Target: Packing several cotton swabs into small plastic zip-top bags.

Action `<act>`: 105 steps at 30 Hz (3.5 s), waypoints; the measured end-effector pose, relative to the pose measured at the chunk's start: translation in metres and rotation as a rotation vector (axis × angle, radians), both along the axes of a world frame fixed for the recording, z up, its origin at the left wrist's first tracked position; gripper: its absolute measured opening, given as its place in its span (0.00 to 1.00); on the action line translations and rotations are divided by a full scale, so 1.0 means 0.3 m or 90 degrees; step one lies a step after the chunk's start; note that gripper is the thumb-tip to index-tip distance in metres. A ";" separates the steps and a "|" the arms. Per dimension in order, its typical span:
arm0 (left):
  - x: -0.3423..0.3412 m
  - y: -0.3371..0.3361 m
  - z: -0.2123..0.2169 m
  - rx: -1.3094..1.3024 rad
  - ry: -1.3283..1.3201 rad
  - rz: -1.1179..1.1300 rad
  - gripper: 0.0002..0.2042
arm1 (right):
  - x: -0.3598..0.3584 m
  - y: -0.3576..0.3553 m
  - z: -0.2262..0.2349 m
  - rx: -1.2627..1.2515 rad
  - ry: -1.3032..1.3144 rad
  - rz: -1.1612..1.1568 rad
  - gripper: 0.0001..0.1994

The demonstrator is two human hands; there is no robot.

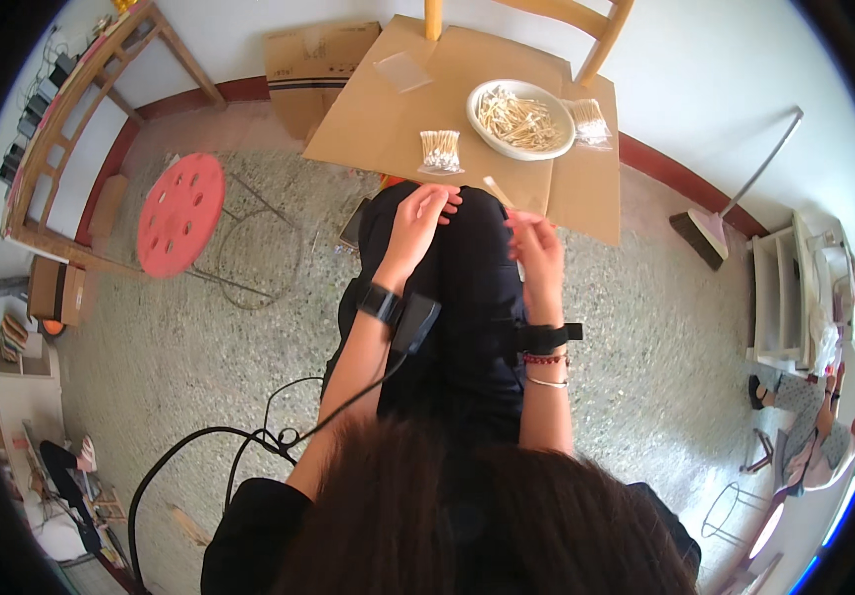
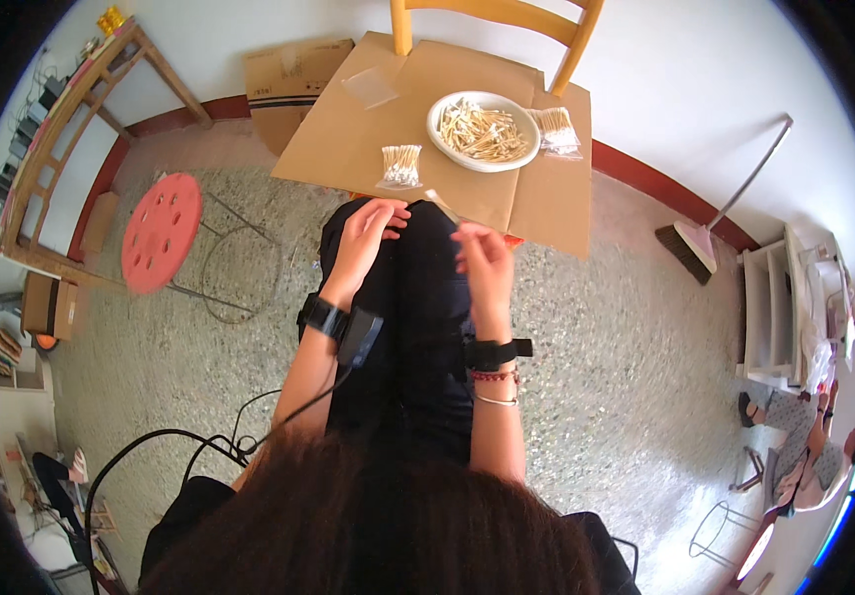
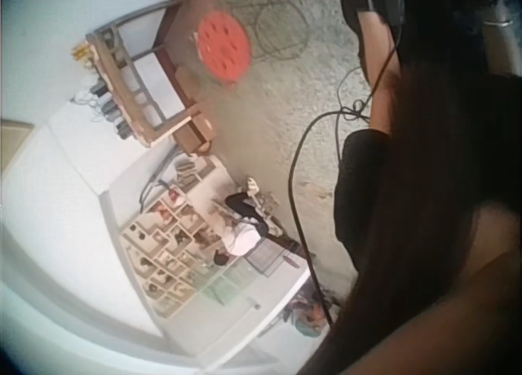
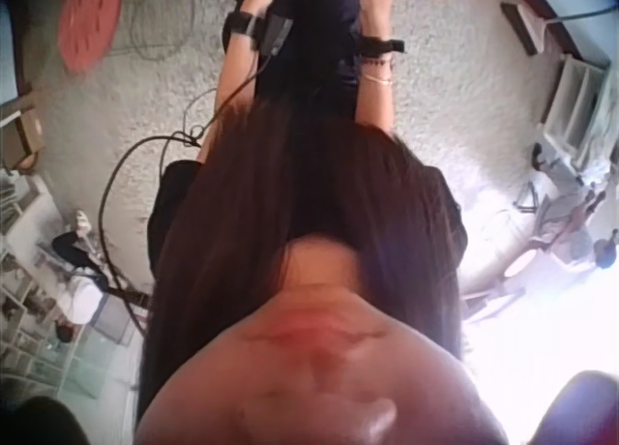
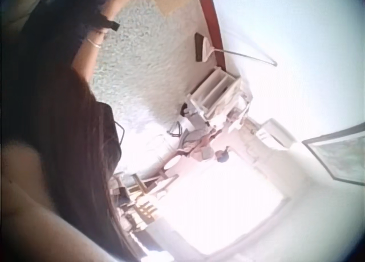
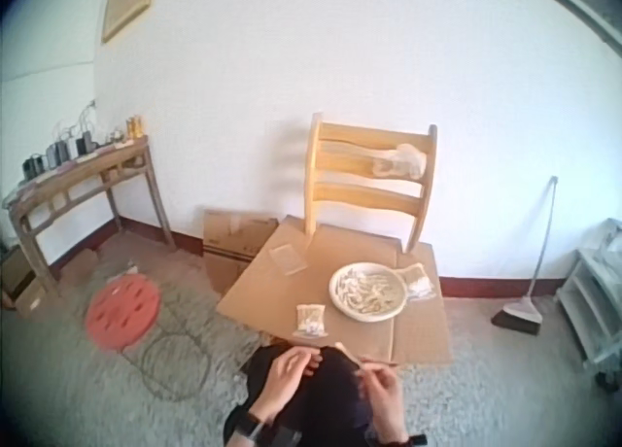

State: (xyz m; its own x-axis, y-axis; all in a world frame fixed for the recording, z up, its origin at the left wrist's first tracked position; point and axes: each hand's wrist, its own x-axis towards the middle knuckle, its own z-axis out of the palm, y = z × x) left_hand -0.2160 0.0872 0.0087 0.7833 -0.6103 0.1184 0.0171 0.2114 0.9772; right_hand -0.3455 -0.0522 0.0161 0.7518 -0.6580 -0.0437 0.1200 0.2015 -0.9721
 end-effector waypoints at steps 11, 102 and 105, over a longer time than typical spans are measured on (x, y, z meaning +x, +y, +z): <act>-0.086 0.093 0.051 -0.027 0.032 0.028 0.09 | 0.014 0.104 0.042 -0.005 0.005 0.090 0.06; 0.096 -0.083 -0.010 0.178 -0.483 0.163 0.05 | 0.302 -0.097 0.007 -0.596 0.312 0.035 0.12; 0.099 -0.084 -0.011 0.208 -0.480 0.152 0.05 | 0.305 -0.104 0.011 -0.551 0.291 0.065 0.11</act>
